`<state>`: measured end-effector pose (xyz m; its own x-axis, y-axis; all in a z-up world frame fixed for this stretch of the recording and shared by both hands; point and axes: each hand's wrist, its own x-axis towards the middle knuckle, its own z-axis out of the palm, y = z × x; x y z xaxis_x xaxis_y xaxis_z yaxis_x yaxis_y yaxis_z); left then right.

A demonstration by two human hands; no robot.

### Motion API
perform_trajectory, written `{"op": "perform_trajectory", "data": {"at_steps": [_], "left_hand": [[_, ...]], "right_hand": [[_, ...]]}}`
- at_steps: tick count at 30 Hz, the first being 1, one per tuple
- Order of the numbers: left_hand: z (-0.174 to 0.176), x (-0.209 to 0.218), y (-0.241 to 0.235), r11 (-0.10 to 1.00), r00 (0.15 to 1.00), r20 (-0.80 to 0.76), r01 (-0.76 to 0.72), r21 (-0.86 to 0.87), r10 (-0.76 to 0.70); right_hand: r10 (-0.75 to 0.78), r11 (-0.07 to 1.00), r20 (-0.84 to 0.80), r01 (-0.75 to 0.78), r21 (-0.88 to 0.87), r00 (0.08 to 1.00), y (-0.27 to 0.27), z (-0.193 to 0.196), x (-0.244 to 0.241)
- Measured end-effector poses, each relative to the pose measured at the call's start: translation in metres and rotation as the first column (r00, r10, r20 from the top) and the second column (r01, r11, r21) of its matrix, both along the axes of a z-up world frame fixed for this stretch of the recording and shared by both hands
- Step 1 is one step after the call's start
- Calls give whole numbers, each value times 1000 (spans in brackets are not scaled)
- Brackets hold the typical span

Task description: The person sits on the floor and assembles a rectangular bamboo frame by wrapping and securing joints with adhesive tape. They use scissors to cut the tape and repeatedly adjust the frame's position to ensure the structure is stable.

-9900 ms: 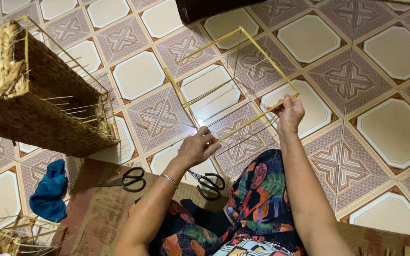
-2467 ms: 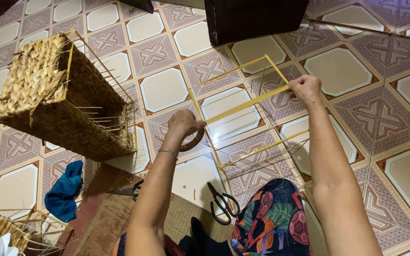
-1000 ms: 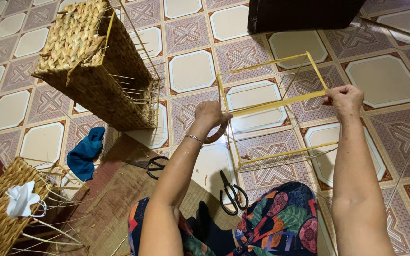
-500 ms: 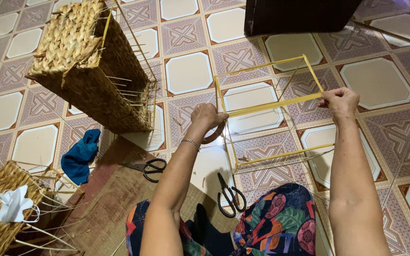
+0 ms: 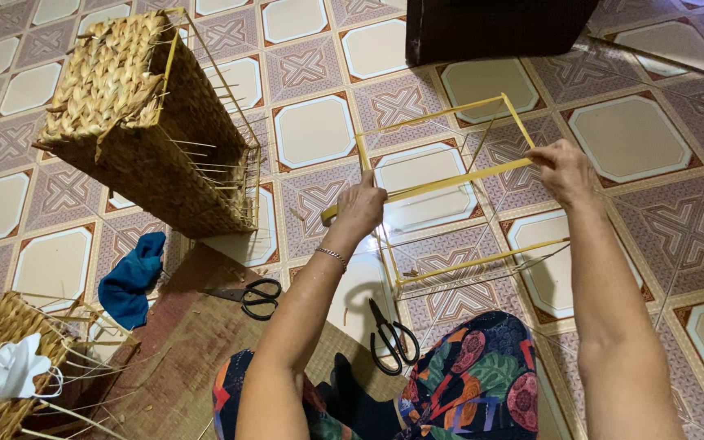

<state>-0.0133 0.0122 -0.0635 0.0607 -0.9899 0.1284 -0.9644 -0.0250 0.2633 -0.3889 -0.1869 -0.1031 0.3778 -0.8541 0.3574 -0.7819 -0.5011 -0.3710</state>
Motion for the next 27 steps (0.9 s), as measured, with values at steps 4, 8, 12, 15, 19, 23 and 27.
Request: {"op": "perform_trajectory", "data": {"at_steps": [4, 8, 12, 15, 19, 23, 27], "left_hand": [[6, -4, -5, 1000, 1000, -25, -15, 23, 15], [-9, -10, -11, 995, 988, 149, 53, -79, -41], [-24, -12, -13, 983, 962, 253, 137, -126, -101], [-26, -14, -12, 981, 978, 203, 87, -175, -50], [-27, -14, -5, 978, 998, 62, 38, -207, -26], [-31, -8, -12, 977, 999, 32, 9, -215, -2], [-35, -5, -15, 983, 999, 11, -28, -179, 31]], "right_hand": [[-28, 998, -321, 9, -60, 947, 1, 7, -2], [32, 963, -576, -180, -201, 817, -15, 3, -3], [3, 938, -836, -292, -189, 549, -18, 13, 6], [-14, 930, -854, -307, -202, 520, 5, 47, 23], [-114, 923, -939, -316, -222, 324, 43, 84, 62], [109, 959, -816, -276, -64, 567, 61, 87, 93], [324, 945, -592, -277, 172, 738, 72, 66, 132]]}}
